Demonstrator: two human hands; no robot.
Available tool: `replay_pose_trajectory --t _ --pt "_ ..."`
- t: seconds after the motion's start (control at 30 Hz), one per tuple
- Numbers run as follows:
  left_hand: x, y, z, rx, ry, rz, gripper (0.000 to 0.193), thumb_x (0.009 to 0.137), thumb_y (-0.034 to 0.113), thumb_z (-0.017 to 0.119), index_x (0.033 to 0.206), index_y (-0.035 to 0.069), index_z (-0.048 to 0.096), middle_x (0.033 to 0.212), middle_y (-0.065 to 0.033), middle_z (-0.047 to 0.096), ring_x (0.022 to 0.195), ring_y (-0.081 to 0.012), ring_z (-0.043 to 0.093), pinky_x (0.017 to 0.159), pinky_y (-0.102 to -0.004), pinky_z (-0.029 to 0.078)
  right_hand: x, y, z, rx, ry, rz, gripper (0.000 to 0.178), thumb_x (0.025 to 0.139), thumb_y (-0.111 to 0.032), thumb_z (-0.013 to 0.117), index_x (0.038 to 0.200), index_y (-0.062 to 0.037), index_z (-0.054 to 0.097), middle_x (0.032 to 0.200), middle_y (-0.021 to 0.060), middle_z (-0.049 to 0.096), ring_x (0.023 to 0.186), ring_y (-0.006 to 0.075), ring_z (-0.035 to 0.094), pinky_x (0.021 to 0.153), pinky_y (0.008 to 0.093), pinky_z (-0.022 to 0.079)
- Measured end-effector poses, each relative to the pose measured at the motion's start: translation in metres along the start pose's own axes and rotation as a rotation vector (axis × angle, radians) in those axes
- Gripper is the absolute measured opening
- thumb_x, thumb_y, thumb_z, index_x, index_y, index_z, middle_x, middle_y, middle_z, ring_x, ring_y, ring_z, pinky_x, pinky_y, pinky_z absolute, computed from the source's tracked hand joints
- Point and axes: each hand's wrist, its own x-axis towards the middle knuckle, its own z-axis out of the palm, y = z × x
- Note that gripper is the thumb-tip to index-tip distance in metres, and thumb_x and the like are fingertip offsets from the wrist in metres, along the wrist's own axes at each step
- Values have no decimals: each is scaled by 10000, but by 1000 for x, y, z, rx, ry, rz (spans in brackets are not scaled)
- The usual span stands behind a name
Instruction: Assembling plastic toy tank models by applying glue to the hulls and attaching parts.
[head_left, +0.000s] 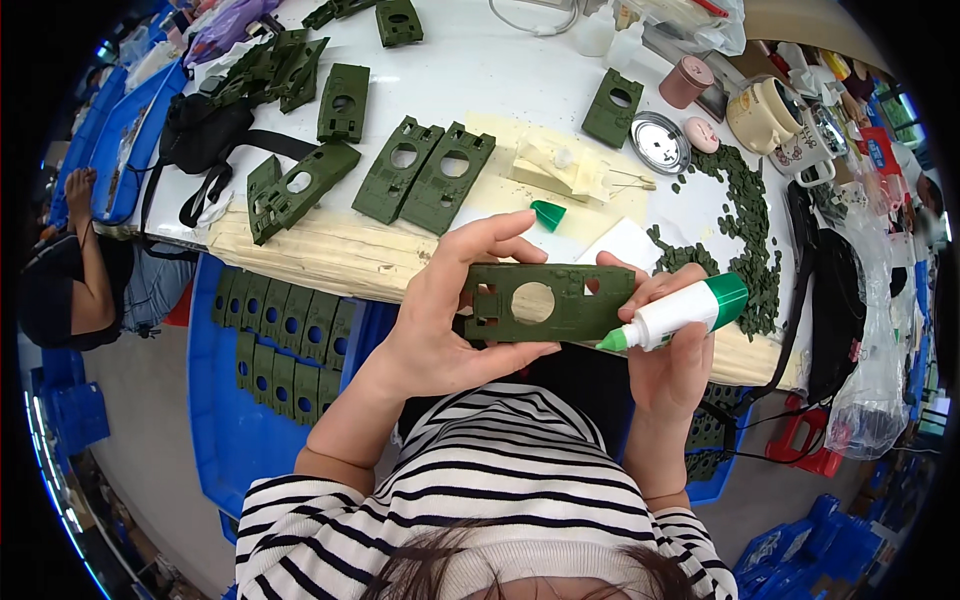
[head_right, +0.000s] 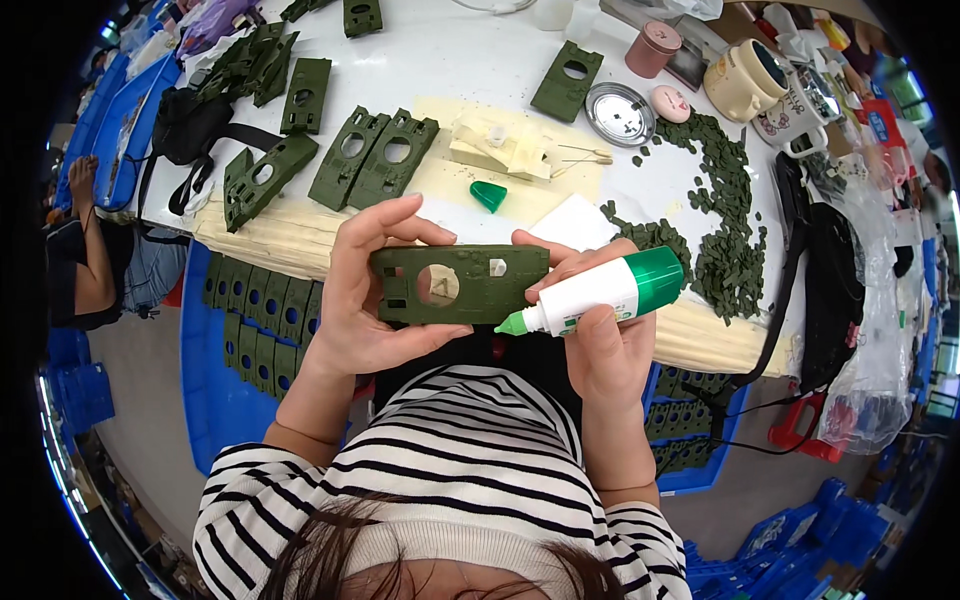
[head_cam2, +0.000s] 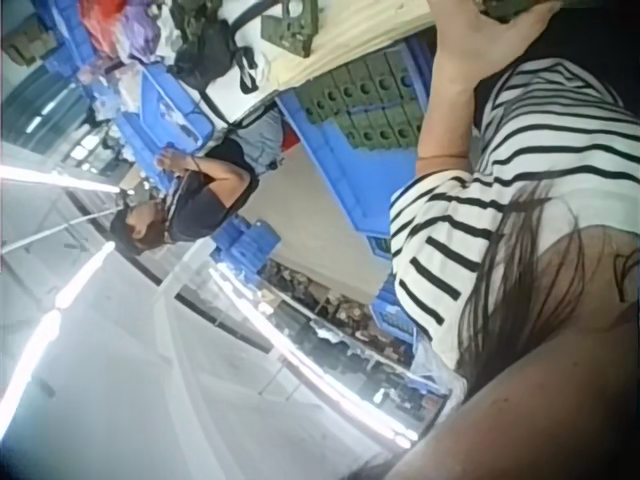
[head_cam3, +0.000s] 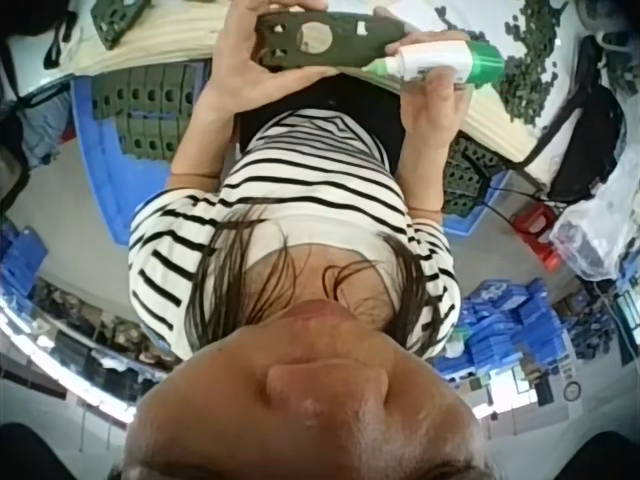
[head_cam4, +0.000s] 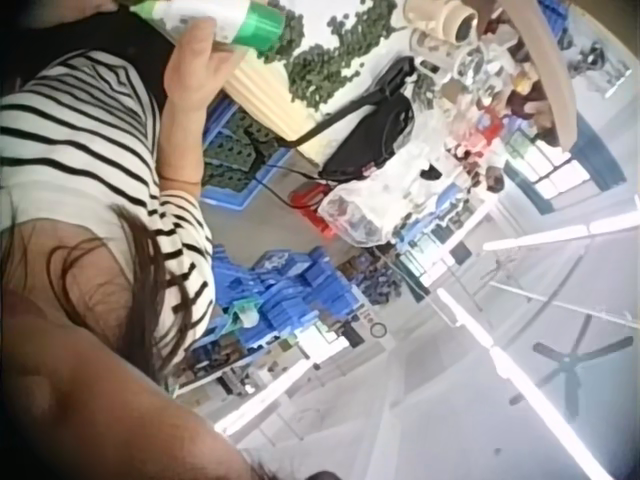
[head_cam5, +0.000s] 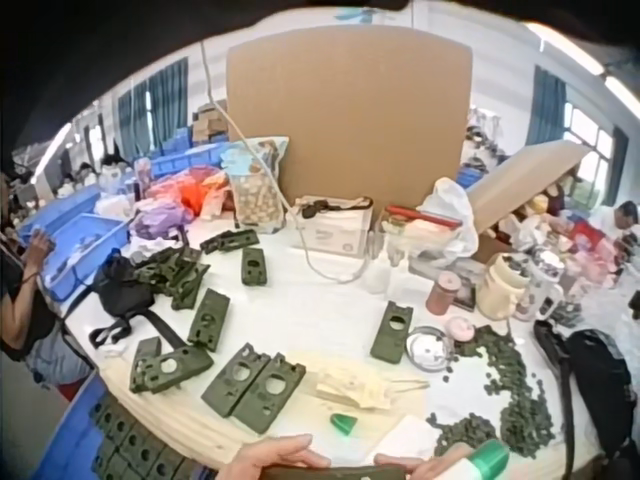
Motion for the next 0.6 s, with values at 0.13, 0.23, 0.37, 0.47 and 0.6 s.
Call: replay_pose_trajectory --t 0.13,0.23,0.37,0.47,0.6 --pt "-1 -1 6 -319 65 -38 910 675 49 821 1406 8 279 1146 -127 538 1026 -161 566 820 -279 506 0 0 5 53 17 54 399 901 -419 583 997 -40 506 806 62 576 776 173 637 1018 628 337" --pt "-7 -7 15 -627 88 -211 905 694 48 811 1414 -2 264 1203 -131 508 1068 -169 547 894 -297 488 -2 2 7 69 24 91 397 904 -416 580 1000 -39 500 824 69 588 804 179 632 1027 604 338" --pt "-10 -10 23 -740 18 -321 725 746 103 773 1322 30 338 1307 -227 456 1198 -281 495 990 -403 441 -3 0 7 8 64 89 383 908 -390 582 1015 -32 498 867 92 600 889 219 620 1015 541 364" --pt "-8 -4 21 -777 -20 -385 637 759 67 746 1271 39 369 1354 -263 418 1228 -301 481 977 -410 459 0 2 5 -84 111 -38 369 906 -361 595 1030 -27 498 894 109 601 945 257 606 997 497 380" --pt "-8 -1 20 -816 -78 -370 569 789 -32 678 1270 -10 375 1360 -171 436 1213 -218 493 996 -359 443 1 -1 12 -186 139 -135 347 904 -305 614 1039 -10 491 957 129 580 955 272 598 948 443 426"
